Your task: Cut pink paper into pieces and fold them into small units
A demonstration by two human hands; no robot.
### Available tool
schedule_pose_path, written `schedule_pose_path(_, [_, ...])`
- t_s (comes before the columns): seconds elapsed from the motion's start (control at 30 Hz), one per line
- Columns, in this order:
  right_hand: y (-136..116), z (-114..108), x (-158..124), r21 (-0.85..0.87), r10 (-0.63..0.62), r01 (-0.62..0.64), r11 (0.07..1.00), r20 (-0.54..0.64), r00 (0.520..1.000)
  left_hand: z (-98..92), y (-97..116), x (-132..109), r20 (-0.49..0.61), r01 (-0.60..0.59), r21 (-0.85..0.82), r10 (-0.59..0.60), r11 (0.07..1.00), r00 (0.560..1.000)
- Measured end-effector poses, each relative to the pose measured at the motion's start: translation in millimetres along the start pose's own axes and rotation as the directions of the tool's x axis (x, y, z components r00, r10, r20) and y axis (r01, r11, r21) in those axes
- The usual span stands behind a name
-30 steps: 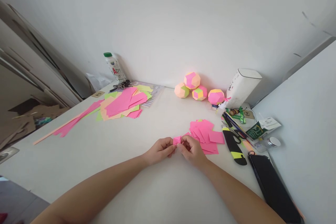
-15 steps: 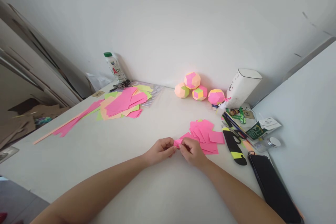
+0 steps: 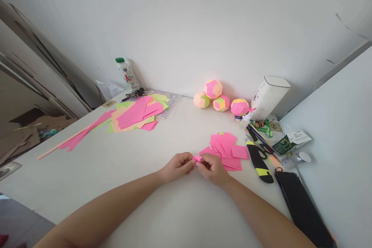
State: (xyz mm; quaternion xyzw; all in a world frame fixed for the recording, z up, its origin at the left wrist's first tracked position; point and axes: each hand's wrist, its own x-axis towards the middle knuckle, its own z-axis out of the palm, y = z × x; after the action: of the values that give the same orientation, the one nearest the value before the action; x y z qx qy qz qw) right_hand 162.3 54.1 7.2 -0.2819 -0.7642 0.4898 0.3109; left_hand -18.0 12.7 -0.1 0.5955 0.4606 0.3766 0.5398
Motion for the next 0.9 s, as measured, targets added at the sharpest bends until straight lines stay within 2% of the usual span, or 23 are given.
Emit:
schedule_pose_path(0.47, [-0.5, 0.7, 0.8, -0.045, -0.007, 0.007, 0.999, 0.018, 1.000, 0.1, -3.9, 0.4, 0.007, -0.014, 0.003, 0.014, 1.000, 1.000])
schedule_pose_path(0.9, [8.3, 1.5, -0.3, -0.077, 0.042, -0.045, 0.996, -0.040, 0.998, -0.4, 0.6, -1.9, 0.023, -0.020, -0.045, 0.021, 0.999, 1.000])
